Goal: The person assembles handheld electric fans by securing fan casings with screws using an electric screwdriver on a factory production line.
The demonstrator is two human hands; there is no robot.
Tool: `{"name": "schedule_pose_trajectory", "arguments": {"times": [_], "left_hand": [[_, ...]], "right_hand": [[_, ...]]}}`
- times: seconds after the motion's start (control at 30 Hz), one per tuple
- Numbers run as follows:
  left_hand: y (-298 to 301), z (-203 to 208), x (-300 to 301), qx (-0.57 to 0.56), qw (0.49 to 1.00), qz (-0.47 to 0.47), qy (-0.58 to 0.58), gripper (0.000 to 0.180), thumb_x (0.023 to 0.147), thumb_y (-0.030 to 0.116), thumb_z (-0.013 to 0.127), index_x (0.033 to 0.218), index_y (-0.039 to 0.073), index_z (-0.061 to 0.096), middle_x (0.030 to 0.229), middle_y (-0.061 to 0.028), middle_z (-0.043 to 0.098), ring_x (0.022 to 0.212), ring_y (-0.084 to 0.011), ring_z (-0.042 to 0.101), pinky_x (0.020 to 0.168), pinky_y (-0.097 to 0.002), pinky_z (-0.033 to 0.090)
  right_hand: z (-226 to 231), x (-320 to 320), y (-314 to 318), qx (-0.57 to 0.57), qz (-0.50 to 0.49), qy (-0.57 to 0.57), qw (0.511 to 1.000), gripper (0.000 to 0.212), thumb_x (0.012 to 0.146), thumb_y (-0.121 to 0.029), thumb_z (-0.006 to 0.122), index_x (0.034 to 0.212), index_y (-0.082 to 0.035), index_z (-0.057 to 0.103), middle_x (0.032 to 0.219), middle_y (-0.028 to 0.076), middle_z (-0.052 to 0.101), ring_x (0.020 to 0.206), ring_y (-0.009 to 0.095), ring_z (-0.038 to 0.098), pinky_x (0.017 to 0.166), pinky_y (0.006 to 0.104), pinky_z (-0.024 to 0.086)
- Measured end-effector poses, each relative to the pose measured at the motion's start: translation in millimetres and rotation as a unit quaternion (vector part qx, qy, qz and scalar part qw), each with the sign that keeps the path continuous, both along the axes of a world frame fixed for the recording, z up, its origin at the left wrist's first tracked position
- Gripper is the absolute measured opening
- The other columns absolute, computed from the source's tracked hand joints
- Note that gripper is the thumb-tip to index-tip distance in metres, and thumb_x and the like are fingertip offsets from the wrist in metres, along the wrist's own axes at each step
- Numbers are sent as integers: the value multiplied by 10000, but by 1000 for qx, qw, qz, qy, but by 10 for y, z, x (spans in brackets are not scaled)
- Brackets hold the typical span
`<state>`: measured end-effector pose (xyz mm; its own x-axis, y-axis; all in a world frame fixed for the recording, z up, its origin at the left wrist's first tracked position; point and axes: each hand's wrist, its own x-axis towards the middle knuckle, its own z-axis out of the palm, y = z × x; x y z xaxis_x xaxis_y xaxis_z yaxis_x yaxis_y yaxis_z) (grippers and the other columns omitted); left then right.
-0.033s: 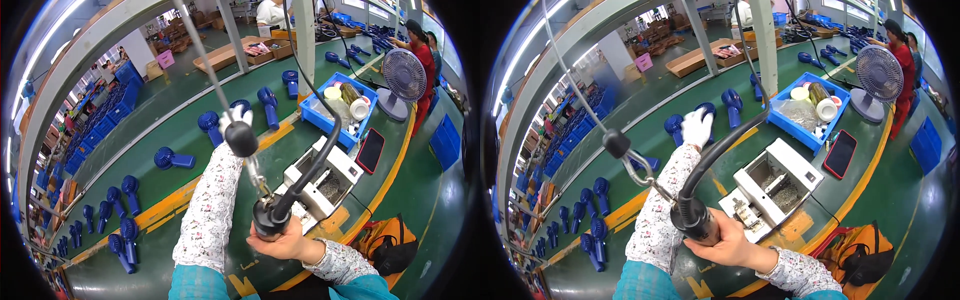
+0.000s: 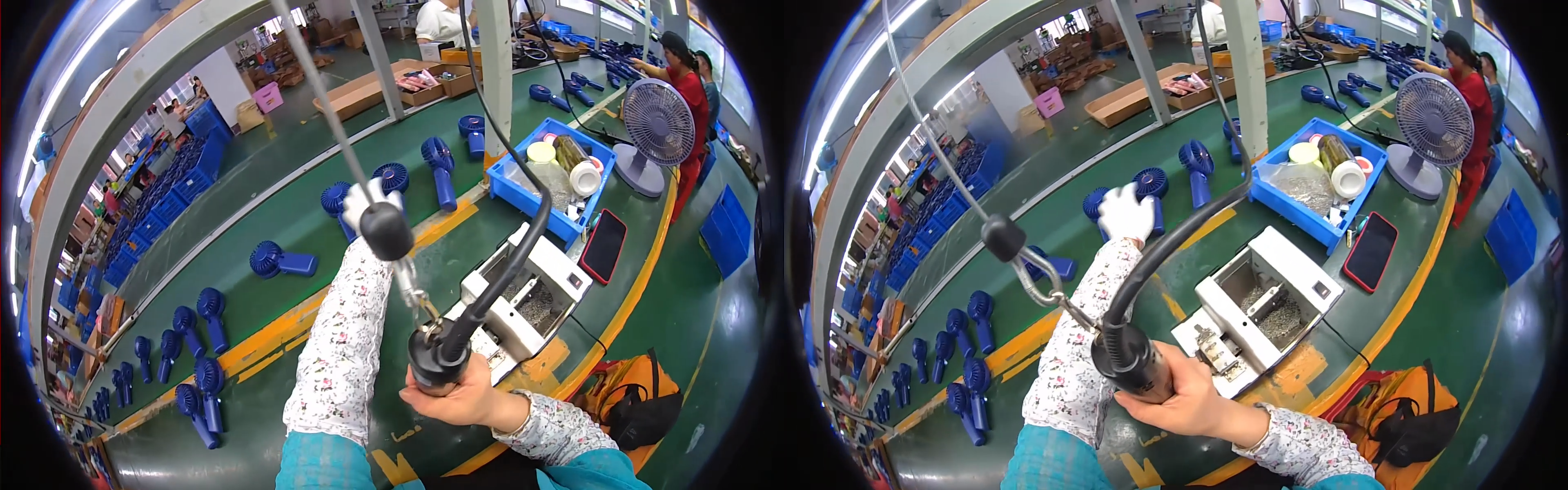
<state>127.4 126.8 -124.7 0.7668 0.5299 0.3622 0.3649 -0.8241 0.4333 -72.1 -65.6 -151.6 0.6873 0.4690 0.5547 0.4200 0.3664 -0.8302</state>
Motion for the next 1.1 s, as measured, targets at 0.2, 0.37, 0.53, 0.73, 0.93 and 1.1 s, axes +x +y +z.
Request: {"name": "schedule_pose_trajectory", "arguments": {"times": [0.2, 0.37, 0.53, 0.73, 0.93, 1.1], "left_hand": [[1130, -1044, 30, 142, 914, 317, -208, 235, 758, 276, 647, 694, 92, 514, 675, -82, 573, 649, -226, 598, 551, -386, 446], [1886, -810, -580, -255, 960, 113, -30, 577, 667, 240, 594, 1116, -107, 492, 1103, -305, 584, 1020, -377, 598, 876, -378, 461], [1414, -525, -1275, -680, 719, 1, -143, 186, 751, 179, 660, 848, 80, 535, 599, -40, 515, 557, -161, 528, 467, -259, 394], [296, -435, -2431, -777, 535, -161, -289, 321, 923, 284, 558, 1111, 26, 516, 958, -97, 578, 827, -235, 570, 694, -352, 521], [-620, -774, -2986, -911, 353, -161, -140, 349, 711, -26, 638, 1025, 71, 521, 938, -96, 571, 884, -291, 581, 801, -463, 499], [-1019, -790, -3043, -914, 378, -130, -70, 248, 789, -45, 616, 998, 33, 509, 878, -113, 579, 787, -253, 594, 724, -389, 504]], "right_hand": [[119, -34, 76, -34, 1, -100, 994, 619, 735, -95, 760, 1228, 65, 422, 696, 56, 647, 602, 99, 631, 588, 223, 490], [68, -4, 150, 5, -42, -86, 995, 580, 723, -98, 768, 1183, 57, 452, 704, 38, 628, 575, 89, 592, 562, 227, 479], [155, 56, 16, 39, -118, -10, 992, 438, 706, -77, 765, 1065, 14, 529, 810, 47, 595, 686, 110, 555, 641, 249, 464], [334, 199, -28, 19, -314, -225, 922, 596, 683, -64, 775, 1167, 79, 459, 887, 142, 644, 746, 227, 667, 668, 298, 523], [237, 98, 189, 68, -213, -25, 974, 406, 732, -79, 762, 1034, 25, 513, 772, 62, 623, 620, 106, 583, 578, 256, 479], [181, -21, 191, 115, -90, 7, 989, 484, 821, 77, 573, 1255, 17, 366, 866, 92, 566, 656, 147, 578, 596, 279, 501]]}}
